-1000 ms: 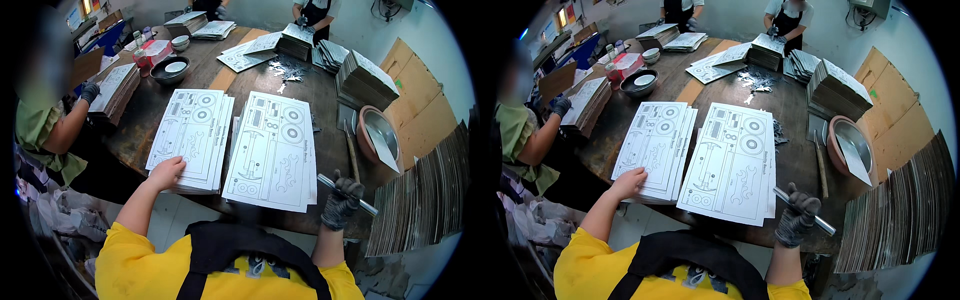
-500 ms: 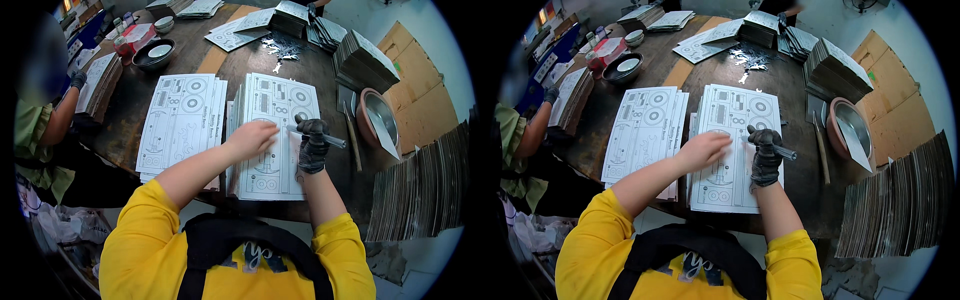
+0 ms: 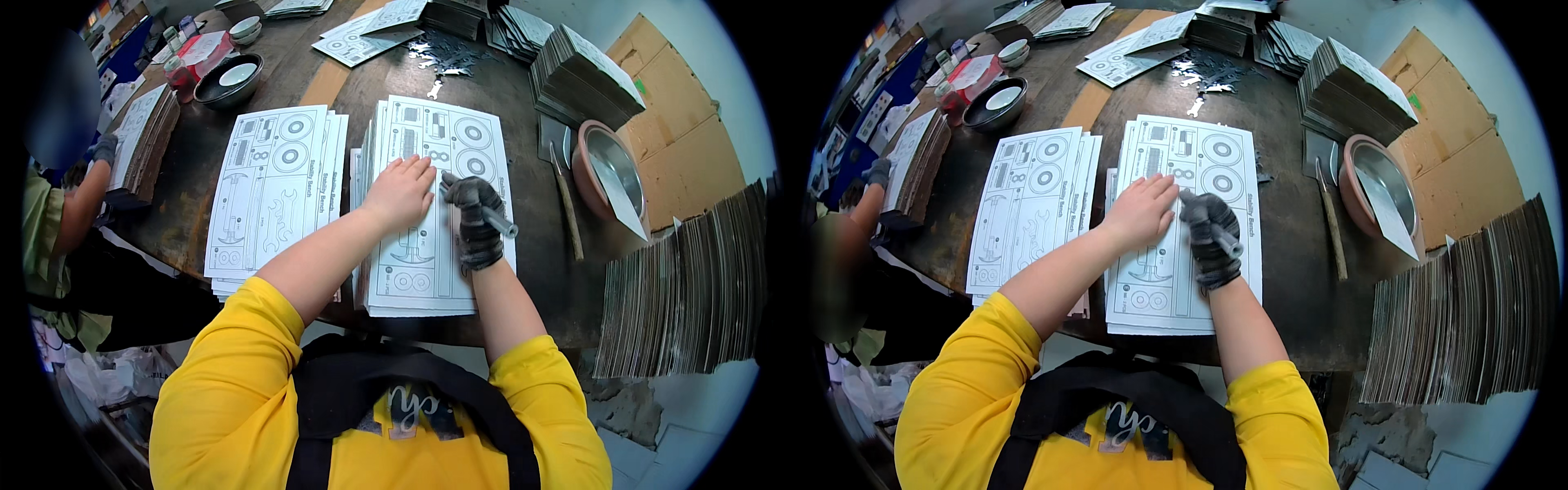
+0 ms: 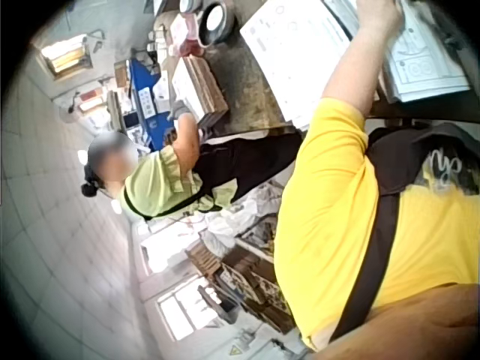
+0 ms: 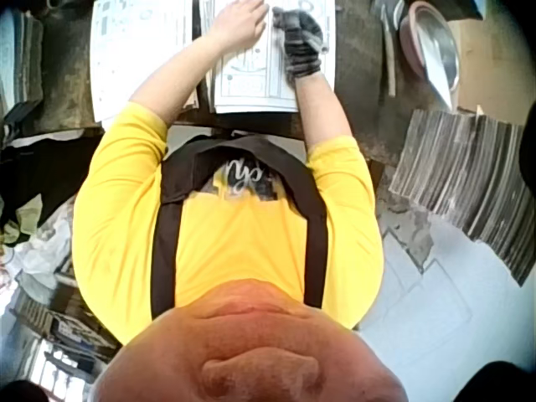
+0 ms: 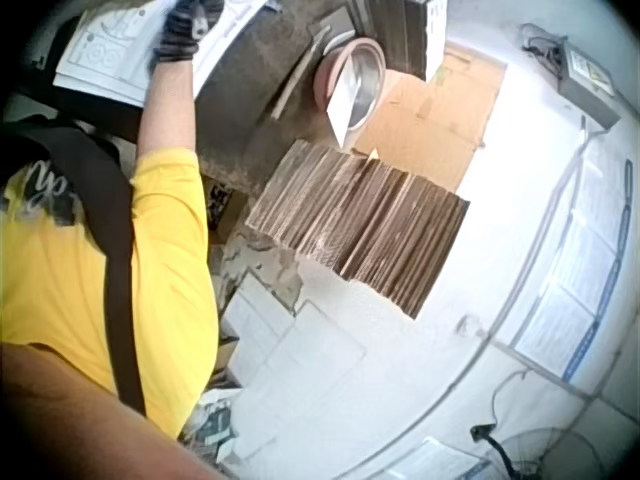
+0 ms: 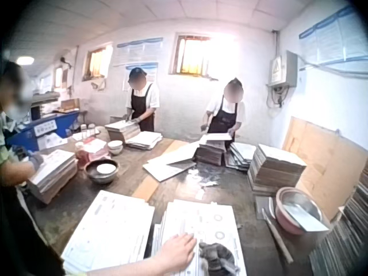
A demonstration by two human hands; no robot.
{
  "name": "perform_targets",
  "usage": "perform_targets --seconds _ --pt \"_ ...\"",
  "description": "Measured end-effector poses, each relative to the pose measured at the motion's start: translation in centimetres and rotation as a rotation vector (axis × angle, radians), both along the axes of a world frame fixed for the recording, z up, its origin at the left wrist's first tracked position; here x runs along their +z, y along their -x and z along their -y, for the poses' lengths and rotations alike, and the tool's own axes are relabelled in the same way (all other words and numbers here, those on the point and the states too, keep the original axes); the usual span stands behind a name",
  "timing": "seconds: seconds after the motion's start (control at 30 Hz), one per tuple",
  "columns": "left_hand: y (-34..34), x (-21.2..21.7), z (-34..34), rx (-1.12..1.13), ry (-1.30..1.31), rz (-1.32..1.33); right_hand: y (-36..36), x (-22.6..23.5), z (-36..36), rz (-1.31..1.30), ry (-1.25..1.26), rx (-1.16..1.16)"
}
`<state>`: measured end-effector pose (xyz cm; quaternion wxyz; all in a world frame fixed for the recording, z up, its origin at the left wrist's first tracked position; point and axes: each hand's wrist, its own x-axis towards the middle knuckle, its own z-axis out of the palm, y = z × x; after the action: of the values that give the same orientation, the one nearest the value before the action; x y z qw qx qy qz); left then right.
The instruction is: The person repeatedly punches circular holes in stacked printed cardboard sheets using a handheld punch tool. They align each sheet, press the punch, and move the processed sheet to a separate pile. The process is repeated continuously across the stack.
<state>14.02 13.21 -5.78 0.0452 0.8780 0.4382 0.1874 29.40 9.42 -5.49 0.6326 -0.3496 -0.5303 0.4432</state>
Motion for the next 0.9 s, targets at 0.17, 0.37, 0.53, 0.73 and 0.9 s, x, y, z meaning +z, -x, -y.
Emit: perform_targets --seconds 0.17,0.37,0.53,0.73,0.9 --pt "-0.4 -0.1 0.1 0.008 -0.013 -0.025 0.5 2.5 12.0 0.268 0.128 0.031" --pt "-0.3 -0.1 0.2 0.029 -0.010 -0.053 0.7 3.3 16.3 0.282 -0.185 0.071" --pt "0.4 1.6 1.4 -0.086 -0.181 0.188 -0.1 4.1 16.4 -0.274 0.005 -0.032" --pt "-0.4 4.2 13.9 -0.401 -0.020 -0.012 -5.8 5.0 19.7 -0.327 -0.164 -0.144" --pt "-0.2 3.9 15.9 -0.371 -0.182 -0.202 -8.7 5.5 20.3 -0.291 -0.271 -0.192"
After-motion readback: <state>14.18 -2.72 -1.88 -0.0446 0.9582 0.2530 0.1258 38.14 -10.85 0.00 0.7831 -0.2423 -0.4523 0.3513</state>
